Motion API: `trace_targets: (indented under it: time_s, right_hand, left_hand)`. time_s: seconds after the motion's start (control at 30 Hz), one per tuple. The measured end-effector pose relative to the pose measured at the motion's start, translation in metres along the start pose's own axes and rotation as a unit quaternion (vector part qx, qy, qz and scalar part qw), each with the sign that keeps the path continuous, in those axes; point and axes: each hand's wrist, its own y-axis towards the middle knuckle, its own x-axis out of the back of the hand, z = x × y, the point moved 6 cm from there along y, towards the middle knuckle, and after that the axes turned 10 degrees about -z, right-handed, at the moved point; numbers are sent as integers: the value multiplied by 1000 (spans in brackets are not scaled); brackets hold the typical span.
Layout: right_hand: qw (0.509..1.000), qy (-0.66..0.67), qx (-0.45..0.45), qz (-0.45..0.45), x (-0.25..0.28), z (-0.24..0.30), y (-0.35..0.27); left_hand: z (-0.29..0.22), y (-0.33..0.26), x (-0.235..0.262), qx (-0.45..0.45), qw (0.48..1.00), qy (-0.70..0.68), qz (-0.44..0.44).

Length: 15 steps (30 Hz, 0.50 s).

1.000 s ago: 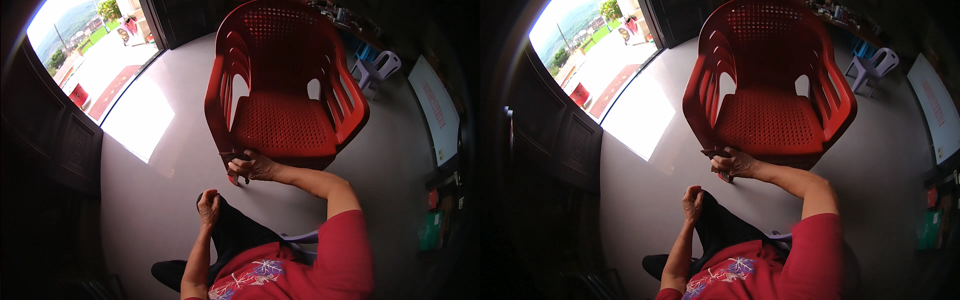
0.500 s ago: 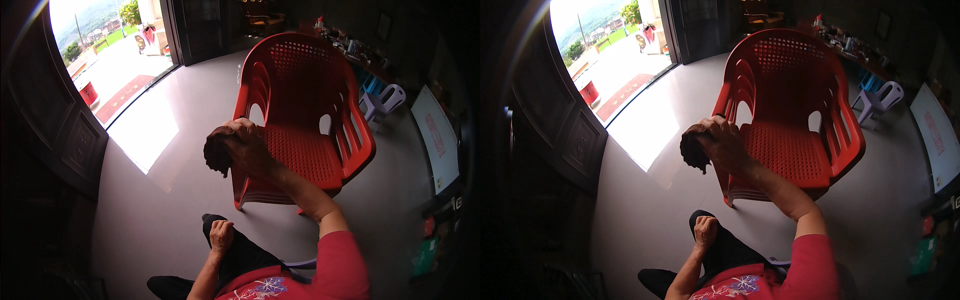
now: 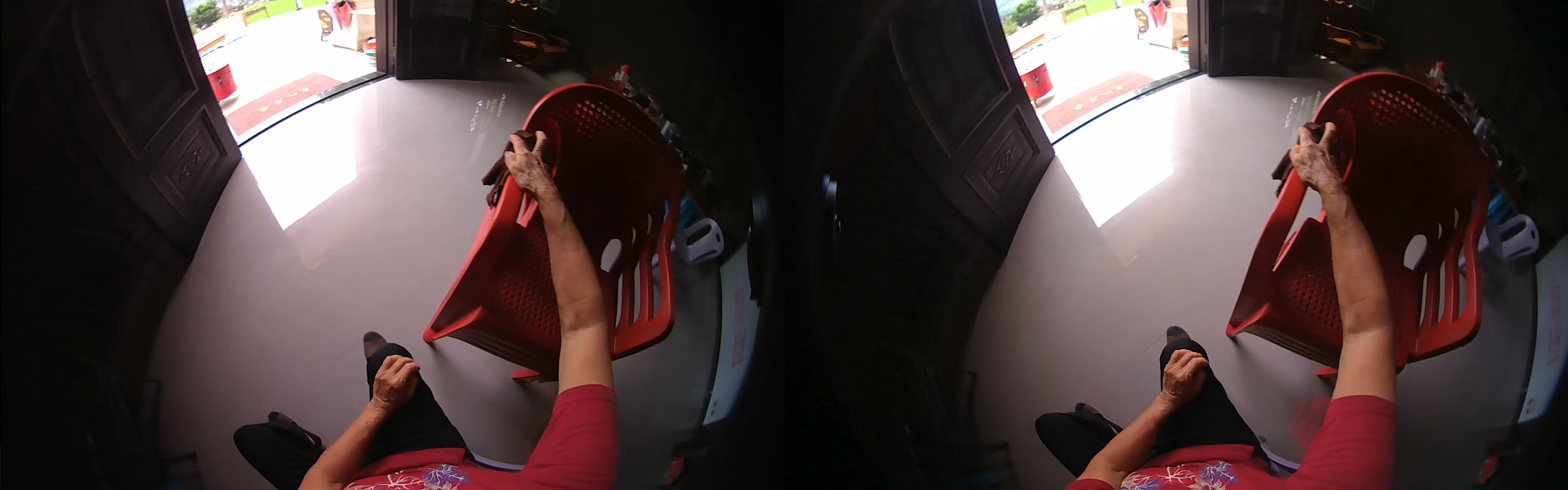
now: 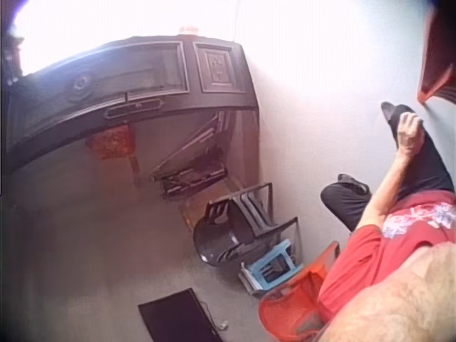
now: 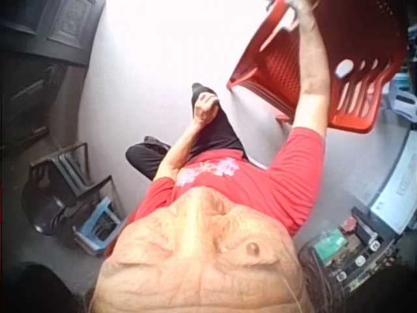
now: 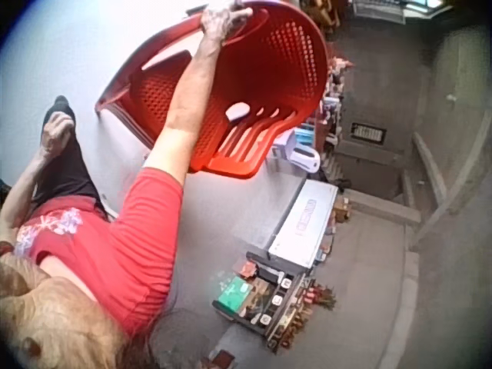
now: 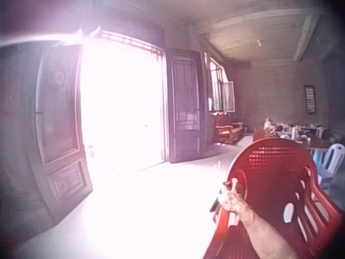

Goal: The person wipes a red plastic chair with a dark cloth, cleaning the seat, backrest, armrests, and legs. The person turns the chair over to clean the underside and then sets it upright before moving to another chair.

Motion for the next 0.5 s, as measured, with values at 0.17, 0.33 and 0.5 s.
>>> trace_targets:
  time_s: [0.17, 0.33, 0.5]
  right_hand:
    - [949, 236, -195, 74, -25, -42, -23]
    - [896, 369, -209, 128, -32, -3, -26]
    - [871, 430, -166, 170, 9, 122, -24]
  left_hand:
    - [15, -15, 28, 12, 999, -8, -45]
    - [31, -37, 42, 13, 996, -37, -75]
    - [40, -45, 97, 81, 989, -46, -117]
